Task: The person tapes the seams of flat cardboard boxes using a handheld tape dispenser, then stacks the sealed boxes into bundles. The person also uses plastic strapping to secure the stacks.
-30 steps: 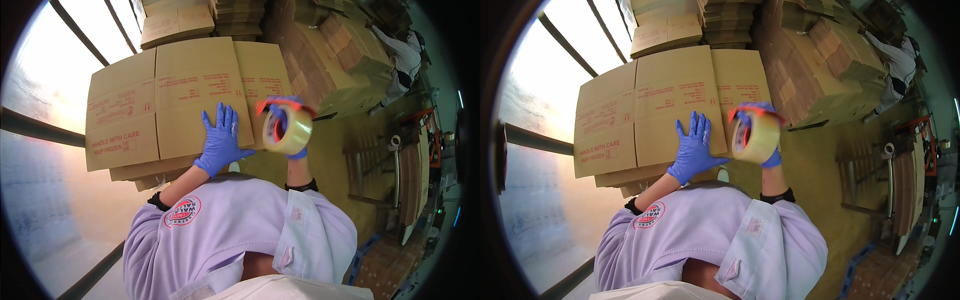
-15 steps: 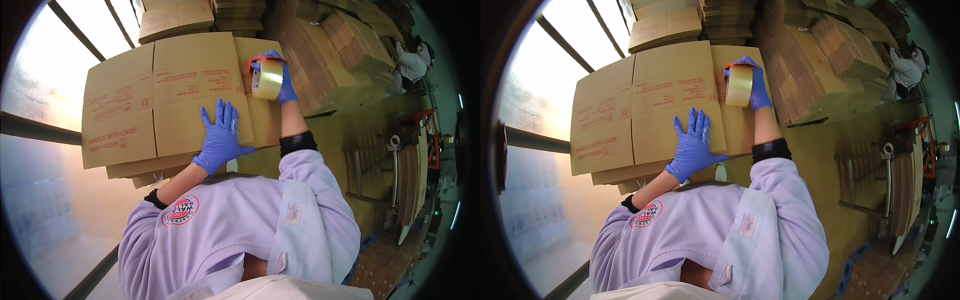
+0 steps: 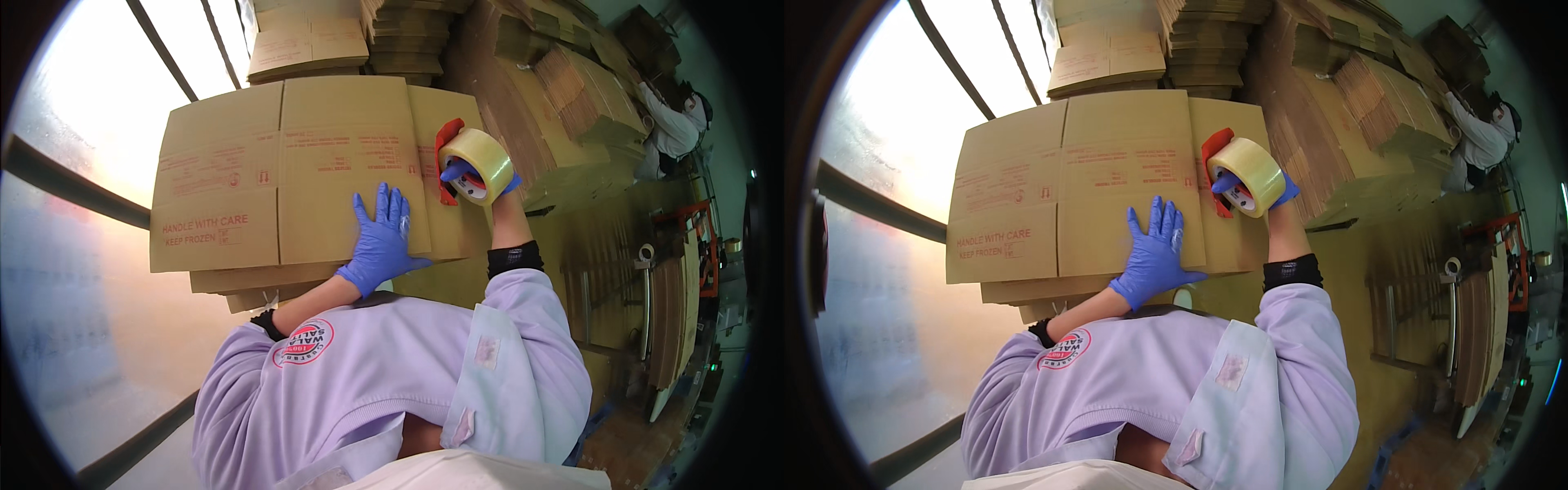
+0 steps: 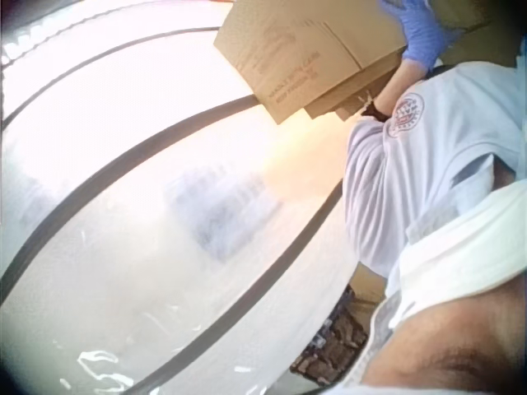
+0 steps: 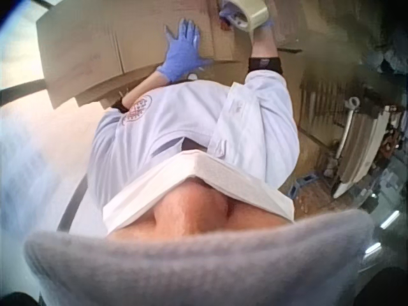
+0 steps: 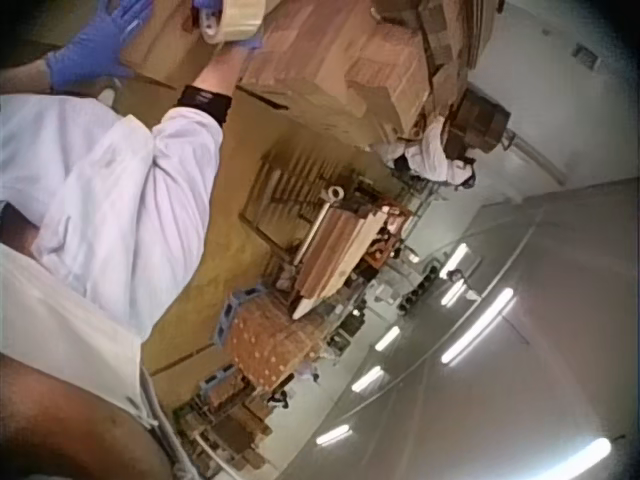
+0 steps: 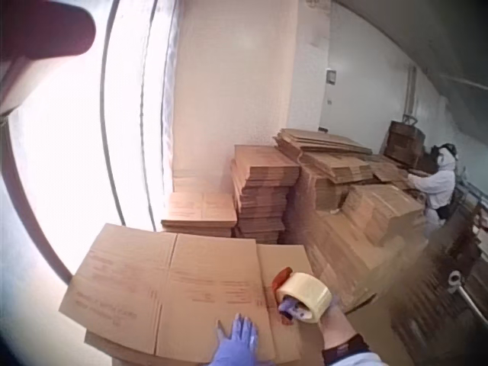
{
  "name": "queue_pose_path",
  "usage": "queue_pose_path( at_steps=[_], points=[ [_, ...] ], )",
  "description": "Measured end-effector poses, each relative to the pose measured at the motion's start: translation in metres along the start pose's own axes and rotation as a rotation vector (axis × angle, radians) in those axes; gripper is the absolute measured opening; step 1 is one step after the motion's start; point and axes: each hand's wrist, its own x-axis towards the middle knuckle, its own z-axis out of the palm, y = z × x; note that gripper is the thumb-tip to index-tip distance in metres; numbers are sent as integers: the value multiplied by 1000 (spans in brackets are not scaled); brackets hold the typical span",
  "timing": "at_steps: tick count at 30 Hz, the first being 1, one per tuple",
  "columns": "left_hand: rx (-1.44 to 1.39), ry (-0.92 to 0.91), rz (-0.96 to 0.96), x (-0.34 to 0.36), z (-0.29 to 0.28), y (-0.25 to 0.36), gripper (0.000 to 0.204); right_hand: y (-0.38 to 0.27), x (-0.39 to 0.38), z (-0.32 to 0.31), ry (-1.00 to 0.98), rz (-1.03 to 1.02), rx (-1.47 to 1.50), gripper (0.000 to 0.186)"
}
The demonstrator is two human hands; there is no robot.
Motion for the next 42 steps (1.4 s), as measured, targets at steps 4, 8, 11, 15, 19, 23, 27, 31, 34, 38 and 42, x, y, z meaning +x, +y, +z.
queue_pose_path(
  at_steps=[4, 8, 11, 15, 19, 23, 27, 31, 34, 38, 42],
  points=[
    [-89, 42, 48, -10, 1, -15, 110, -47, 34, 34, 99, 174, 509, 23],
    [-46, 101, -162, -49, -38, -57, 120, -78, 86, 116, 464, -22, 555, 21],
    [49, -5, -302, -66, -31, -78, 122, -34, 116, 161, 401, -93, 566, 13],
    [42, -2, -312, -64, -30, -74, 122, 7, 125, 161, 175, 403, 1088, 9],
    [74, 9, -302, -66, -28, -73, 119, -23, 91, 162, 188, 269, 416, 18],
    [75, -15, -311, -69, -27, -77, 116, -92, 31, 172, 223, 294, 348, 12],
    [91, 15, -277, -67, -24, -75, 116, -76, 62, 131, -156, 527, 853, 15],
    [61, 16, -280, -66, -28, -71, 117, -38, 84, 121, -466, 322, 527, 23],
    [40, 23, -235, -73, -36, -75, 105, -84, 51, 113, -147, -124, 46, 23],
    [77, -69, -17, -99, -44, -82, 80, -114, -8, 49, 130, 176, 849, 20],
    [109, 126, 158, -109, -52, -83, 55, -108, -92, -36, 544, 218, 809, 25]
  ],
)
